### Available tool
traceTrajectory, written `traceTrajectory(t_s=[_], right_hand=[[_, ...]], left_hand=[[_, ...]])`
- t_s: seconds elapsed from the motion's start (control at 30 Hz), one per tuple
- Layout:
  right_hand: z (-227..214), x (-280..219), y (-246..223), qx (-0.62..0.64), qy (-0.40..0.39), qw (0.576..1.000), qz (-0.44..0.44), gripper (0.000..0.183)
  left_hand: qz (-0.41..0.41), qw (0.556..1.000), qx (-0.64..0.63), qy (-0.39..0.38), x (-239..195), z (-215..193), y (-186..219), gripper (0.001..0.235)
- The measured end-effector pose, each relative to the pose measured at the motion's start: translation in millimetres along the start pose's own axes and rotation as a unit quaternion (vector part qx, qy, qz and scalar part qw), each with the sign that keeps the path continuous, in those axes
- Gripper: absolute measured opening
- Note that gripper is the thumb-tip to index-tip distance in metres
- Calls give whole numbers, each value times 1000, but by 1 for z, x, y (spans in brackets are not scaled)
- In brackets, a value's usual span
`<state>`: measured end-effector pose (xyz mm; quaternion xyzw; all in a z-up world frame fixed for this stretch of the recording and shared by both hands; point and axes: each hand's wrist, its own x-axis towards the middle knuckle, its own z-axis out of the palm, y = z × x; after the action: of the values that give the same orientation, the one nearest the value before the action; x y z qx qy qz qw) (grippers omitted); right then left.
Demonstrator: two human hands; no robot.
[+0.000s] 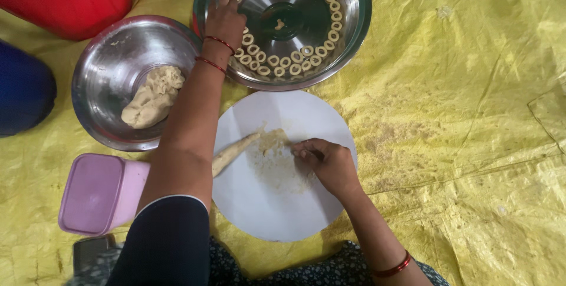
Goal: The person rolls small pieces of dough into thin ropes on a white plate, then joins the ends to form rings. The finished rings are placed into a metal bowl. The process is repeated with additional dough pieces.
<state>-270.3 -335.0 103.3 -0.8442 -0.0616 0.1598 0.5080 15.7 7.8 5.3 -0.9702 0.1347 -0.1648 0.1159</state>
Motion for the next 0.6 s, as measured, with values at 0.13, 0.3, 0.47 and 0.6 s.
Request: traceTrajectory(t_s=[0.13, 0.3, 0.47, 0.6], right_hand=[[0, 0, 1, -2, 2, 1000, -7, 16], [0, 0, 2, 7, 6, 1000, -14, 16], [1, 1, 8, 3, 10, 1000, -22, 14], [1, 7, 16, 47, -1, 998, -40, 23]], left_hand=[[-5, 999, -18, 31, -4, -1, -1, 13], [4, 997, -76, 34, -17, -13, -10, 13], [6, 993, -21, 113, -25, -44, -1, 11], [-43, 986, -130, 96, -55, -104, 21, 24]])
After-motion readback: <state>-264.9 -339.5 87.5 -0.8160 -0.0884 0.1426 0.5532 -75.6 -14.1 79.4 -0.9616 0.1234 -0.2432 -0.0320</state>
